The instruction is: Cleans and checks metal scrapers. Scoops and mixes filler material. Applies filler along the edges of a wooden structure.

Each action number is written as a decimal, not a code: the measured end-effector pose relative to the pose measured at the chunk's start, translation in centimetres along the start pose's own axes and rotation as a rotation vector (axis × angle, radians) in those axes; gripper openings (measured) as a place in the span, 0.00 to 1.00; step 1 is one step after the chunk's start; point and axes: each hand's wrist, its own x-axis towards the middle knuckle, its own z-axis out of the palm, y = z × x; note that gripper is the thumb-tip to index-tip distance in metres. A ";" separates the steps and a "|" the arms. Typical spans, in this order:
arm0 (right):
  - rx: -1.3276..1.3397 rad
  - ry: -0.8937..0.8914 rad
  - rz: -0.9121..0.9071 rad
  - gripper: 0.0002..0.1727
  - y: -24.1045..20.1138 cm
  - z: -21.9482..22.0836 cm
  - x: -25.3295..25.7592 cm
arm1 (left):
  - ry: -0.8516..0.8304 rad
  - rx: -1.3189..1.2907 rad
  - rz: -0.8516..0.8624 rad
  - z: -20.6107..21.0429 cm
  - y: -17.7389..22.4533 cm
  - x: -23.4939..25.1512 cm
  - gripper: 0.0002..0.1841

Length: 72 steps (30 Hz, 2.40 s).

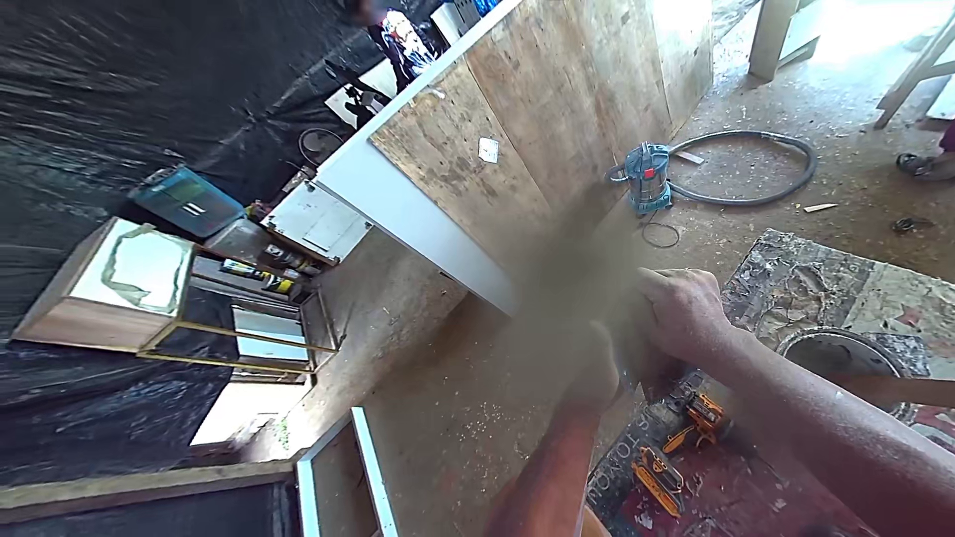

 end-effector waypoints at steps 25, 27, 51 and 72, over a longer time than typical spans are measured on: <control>-0.066 0.005 0.004 0.20 1.0 -0.2 0.0 | -0.058 -0.089 0.082 -0.8 -0.1 0.9 0.55; -0.058 0.007 0.000 0.21 0.9 0.0 -0.2 | -0.052 -0.072 0.071 -0.8 0.0 0.5 0.55; 0.095 0.070 0.001 0.21 -1.4 -0.1 0.7 | -0.190 -0.247 -0.080 -1.0 0.1 0.6 0.47; 0.819 -0.405 0.530 0.22 3.5 -1.9 1.0 | 0.146 -0.210 -0.094 -2.4 -0.1 2.6 0.30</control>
